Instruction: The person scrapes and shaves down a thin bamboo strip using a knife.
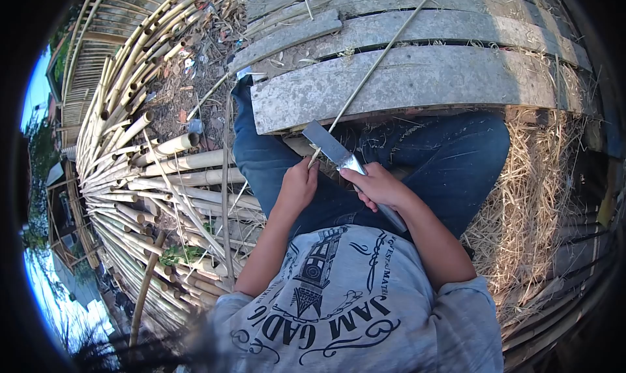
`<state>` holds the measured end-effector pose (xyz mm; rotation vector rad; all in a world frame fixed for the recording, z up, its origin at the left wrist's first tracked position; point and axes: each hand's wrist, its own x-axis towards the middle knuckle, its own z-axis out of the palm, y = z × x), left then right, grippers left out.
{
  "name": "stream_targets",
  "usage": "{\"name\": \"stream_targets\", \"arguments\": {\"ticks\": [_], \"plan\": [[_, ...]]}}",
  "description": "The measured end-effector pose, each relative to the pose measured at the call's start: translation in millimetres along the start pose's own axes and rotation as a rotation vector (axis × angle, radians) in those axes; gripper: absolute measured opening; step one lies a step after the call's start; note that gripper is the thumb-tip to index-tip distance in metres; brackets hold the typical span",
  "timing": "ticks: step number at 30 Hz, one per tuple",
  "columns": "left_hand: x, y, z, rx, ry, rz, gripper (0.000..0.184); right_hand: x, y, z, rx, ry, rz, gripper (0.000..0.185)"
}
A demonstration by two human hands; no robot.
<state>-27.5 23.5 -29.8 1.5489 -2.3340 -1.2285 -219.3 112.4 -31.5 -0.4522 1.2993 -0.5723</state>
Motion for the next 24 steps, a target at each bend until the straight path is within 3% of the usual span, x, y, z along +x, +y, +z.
{"name": "stream_targets", "arguments": {"ticks": [3,5,7,15,17,24], "plan": [[2.6,1.9,0.8,-0.006,-0.004,-0.01,0.018,-3.2,-2.9,2.1,0.133,-0.009,0.077,0.053],[1.3,1.2,-1.9,-0.012,-0.02,-0.013,0.017,-8.2,-0.3,8.8,0.05,0.067,0.017,0.052],[0.7,4.4,-1.8,-0.004,-0.028,-0.029,0.019,-8.1,2.2,11.0,-0.138,0.264,-0.239,0.051],[0.9,0.8,-1.1,-0.011,-0.008,-0.025,0.021,-1.9,-1.4,3.6,-0.045,0.016,-0.021,0.046],[1.3,-1.1,1.0,-0.005,-0.018,-0.013,0.021,-5.3,-6.9,0.6,0.162,-0.082,0.109,0.049],[1.0,-0.9,-2.6,-0.035,-0.012,-0.021,0.02,-6.2,-1.7,10.3,-0.011,0.117,-0.069,0.05]]}}
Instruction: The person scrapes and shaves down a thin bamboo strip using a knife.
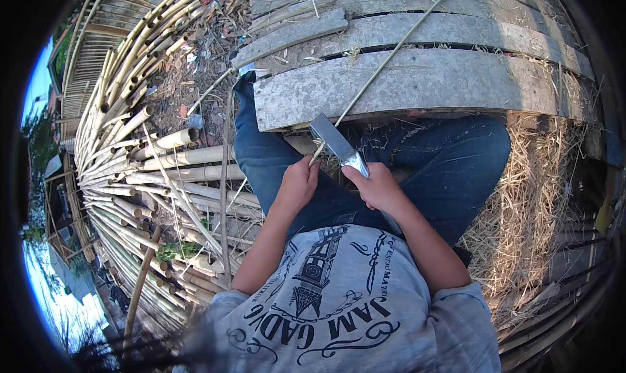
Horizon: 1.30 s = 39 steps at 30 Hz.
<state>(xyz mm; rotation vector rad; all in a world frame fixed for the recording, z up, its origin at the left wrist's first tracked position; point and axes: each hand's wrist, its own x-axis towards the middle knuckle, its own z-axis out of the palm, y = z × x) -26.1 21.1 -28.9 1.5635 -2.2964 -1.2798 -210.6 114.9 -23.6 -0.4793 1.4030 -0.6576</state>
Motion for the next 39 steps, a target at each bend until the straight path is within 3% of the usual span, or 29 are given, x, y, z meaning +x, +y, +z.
{"name": "stream_targets", "arguments": {"ticks": [3,9,10,12,17,23,25,27,29,30,31,33,39], "plan": [[2.0,-4.1,2.9,0.073,0.001,0.046,0.019,0.7,-2.6,0.7,-0.084,-0.027,0.01,0.05],[1.6,-7.2,2.6,0.07,0.017,0.042,0.017,6.8,-2.2,-7.4,0.157,-0.155,0.192,0.049],[1.9,-6.7,1.6,0.054,0.014,0.035,0.017,7.5,-0.7,-7.0,0.158,-0.159,0.193,0.049],[-0.3,-5.2,2.1,0.038,-0.001,0.025,0.018,4.5,5.0,-4.3,0.1,-0.005,-0.027,0.049],[0.7,-3.6,3.8,0.084,0.039,0.067,0.016,4.5,2.1,-2.6,-0.06,-0.072,0.017,0.049],[-2.9,3.9,0.4,0.123,0.051,0.102,0.022,7.3,3.2,-12.7,0.051,-0.155,0.107,0.048],[-5.2,3.3,1.3,0.138,0.041,0.099,0.022,5.0,2.0,-21.7,0.379,-0.343,0.186,0.045],[-7.8,3.6,1.1,0.151,0.037,0.095,0.022,0.3,-1.3,-18.6,0.331,-0.29,0.193,0.04],[-10.5,3.3,-2.4,0.16,0.03,0.135,0.019,-3.9,-2.7,-11.5,0.153,-0.055,-0.02,0.033],[-11.4,6.6,-5.9,0.158,0.035,0.133,0.019,-9.7,-6.8,-11.6,0.066,0.016,-0.105,0.021],[-13.5,10.7,-10.1,0.182,0.023,0.124,0.017,-15.9,-10.1,-10.5,0.061,0.01,-0.105,0.021],[-18.1,17.3,-17.8,0.204,0.015,0.107,0.014,-28.3,-16.4,-7.3,-0.394,0.29,-0.568,0.014],[-27.0,38.5,-26.7,0.305,0.019,0.144,0.013,-40.7,-29.6,8.5,-0.888,0.373,-0.688,0.035]]}}
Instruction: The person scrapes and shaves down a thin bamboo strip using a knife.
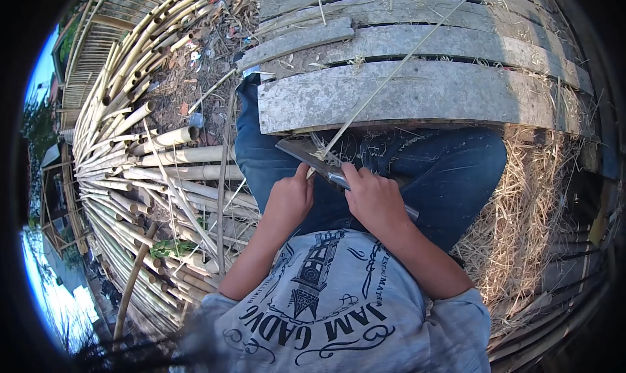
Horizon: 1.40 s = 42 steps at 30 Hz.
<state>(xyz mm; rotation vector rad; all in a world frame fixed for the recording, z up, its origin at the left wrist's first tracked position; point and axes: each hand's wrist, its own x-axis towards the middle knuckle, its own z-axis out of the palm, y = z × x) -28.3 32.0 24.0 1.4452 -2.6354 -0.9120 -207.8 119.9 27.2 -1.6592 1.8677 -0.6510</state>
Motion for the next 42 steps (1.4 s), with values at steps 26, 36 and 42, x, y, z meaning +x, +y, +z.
{"name": "stream_targets", "arguments": {"ticks": [26,36,42], "plan": [[-29.8,5.8,-26.2,-0.314,-0.118,-0.134,0.023,-3.2,51.8,-55.2,-0.5,0.259,0.308,0.02],[-19.5,33.7,-23.7,-0.443,-0.131,-0.063,0.027,-14.9,-8.3,-20.9,-0.263,0.096,-0.003,0.041],[-30.4,23.9,-18.0,-0.386,-0.186,-0.12,0.024,-10.0,15.8,-33.8,-0.421,0.003,0.017,0.04]]}}
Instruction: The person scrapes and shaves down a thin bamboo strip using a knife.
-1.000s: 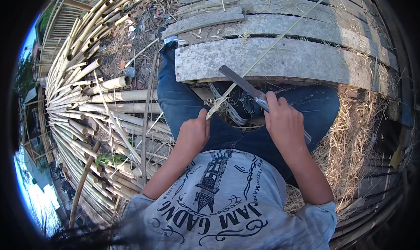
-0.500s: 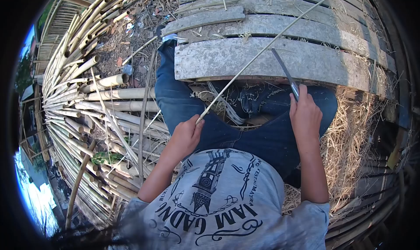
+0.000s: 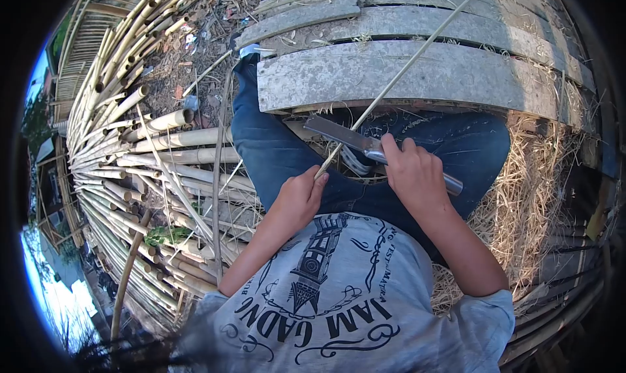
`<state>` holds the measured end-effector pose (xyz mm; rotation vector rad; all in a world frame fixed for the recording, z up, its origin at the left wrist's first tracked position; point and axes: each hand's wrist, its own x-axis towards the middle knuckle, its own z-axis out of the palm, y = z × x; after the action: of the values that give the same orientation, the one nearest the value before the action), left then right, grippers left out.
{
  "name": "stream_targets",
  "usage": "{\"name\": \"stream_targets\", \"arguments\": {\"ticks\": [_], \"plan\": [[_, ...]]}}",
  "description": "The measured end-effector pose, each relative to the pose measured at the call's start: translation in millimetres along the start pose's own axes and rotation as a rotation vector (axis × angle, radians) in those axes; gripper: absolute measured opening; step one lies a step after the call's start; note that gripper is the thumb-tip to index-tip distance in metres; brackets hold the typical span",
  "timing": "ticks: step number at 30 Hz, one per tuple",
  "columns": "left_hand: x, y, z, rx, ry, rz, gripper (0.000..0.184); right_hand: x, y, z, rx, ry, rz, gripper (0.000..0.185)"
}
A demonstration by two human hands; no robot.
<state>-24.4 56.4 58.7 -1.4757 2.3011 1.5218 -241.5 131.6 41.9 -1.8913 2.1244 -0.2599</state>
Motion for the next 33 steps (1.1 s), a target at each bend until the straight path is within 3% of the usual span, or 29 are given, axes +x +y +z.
{"name": "stream_targets", "arguments": {"ticks": [13,18,22,25,28,33], "plan": [[-5.3,6.0,0.2,0.093,0.09,0.091,0.02,-2.3,24.6,-22.0,-0.147,0.103,0.027,0.038],[-6.8,8.1,-1.7,0.165,0.122,0.093,0.017,-1.7,1.0,-28.9,0.024,0.055,0.003,0.031],[-4.1,16.3,1.6,0.271,0.119,0.12,0.016,0.2,-20.9,-17.0,0.096,-0.091,-0.103,0.042],[-4.0,0.1,-2.5,0.236,0.139,0.094,0.015,6.1,6.6,-13.2,-0.078,0.03,-0.044,0.043],[-7.8,-11.8,-0.4,0.23,0.117,0.045,0.015,12.1,51.7,-21.3,-0.199,0.015,0.221,0.04],[-1.8,6.5,1.5,0.18,0.095,0.092,0.017,-6.7,4.0,-15.9,-0.025,-0.02,-0.046,0.047]]}}
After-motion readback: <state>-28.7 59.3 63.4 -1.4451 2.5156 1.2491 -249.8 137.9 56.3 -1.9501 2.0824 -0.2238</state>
